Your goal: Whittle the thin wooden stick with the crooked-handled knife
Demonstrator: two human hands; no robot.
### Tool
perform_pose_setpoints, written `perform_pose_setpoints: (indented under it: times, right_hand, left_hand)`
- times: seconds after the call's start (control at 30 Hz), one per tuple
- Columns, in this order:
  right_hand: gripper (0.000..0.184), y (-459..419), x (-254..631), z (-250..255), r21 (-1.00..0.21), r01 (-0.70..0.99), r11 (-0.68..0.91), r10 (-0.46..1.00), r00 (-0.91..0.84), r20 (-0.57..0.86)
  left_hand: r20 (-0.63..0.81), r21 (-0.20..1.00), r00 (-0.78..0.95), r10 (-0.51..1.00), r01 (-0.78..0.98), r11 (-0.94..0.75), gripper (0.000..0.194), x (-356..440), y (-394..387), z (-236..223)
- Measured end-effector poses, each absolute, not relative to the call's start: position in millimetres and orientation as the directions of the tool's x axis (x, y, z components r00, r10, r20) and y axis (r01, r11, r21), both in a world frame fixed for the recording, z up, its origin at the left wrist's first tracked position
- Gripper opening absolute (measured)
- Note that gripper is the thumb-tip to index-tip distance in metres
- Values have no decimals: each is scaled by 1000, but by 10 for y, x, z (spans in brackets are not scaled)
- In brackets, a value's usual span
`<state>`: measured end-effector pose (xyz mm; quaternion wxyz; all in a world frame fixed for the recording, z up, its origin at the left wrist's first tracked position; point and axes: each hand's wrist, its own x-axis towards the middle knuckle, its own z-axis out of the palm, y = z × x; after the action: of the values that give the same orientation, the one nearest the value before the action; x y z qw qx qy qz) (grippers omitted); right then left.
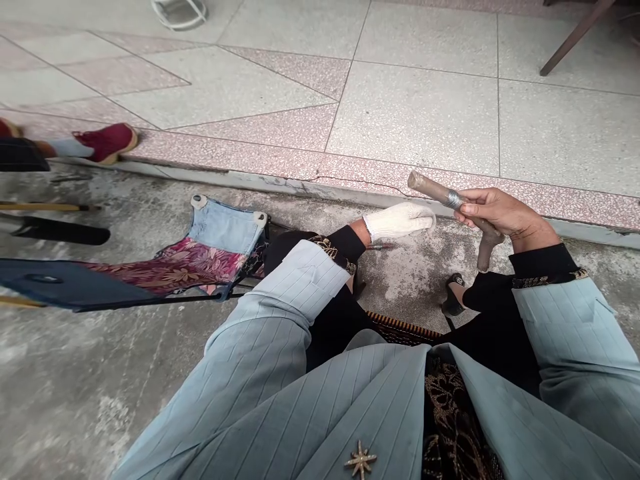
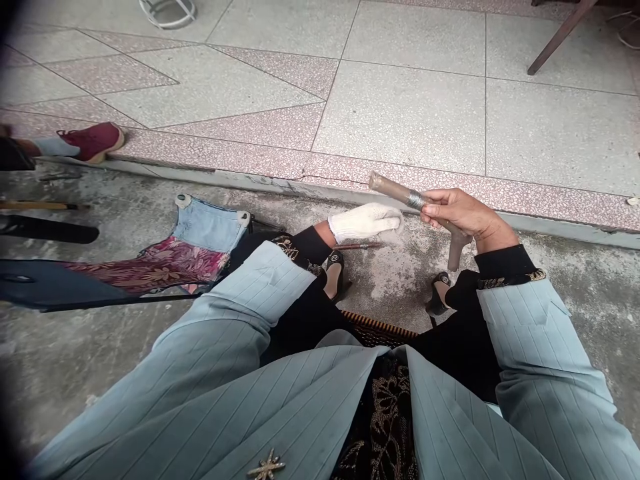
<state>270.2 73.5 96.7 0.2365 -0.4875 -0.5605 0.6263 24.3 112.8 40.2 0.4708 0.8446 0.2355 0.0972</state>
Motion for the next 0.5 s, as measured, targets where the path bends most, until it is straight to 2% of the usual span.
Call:
perform_pose_setpoints:
  times: [0.13,0.23,0.3,0.37,0.43,0.5]
  right_hand:
    - [31,777,2668,889,-929,214,-303,907,-234,-350]
    - [28,827,2698,811,-882,372,-289,934,-91,-344]
    - [29,861,2718,748,-755,601,-261,945,-1,-328]
    - [33,889,2719,685,-538,820,-195,955,32,-296]
    - [36,903,2696,629,-324,940,-104,951,-1,-308]
    - [37,902,2659,586,-201,979,-22,915,-61,-398]
  left_hand:
    - [-39,819,863,504,316,-479,34,287,1110,416]
    - [-59,779,861,505,356,-516,30,315,1076,421]
    - [-73,742,884,462,357,-567,28,332,1043,418]
    - [-73,711,907,414,338,-616,28,345,1013,417]
    - [-58,691,913,403,328,-644,28,346,1002,425]
    - [-50,667,898,437,355,-655,29,330,1018,439]
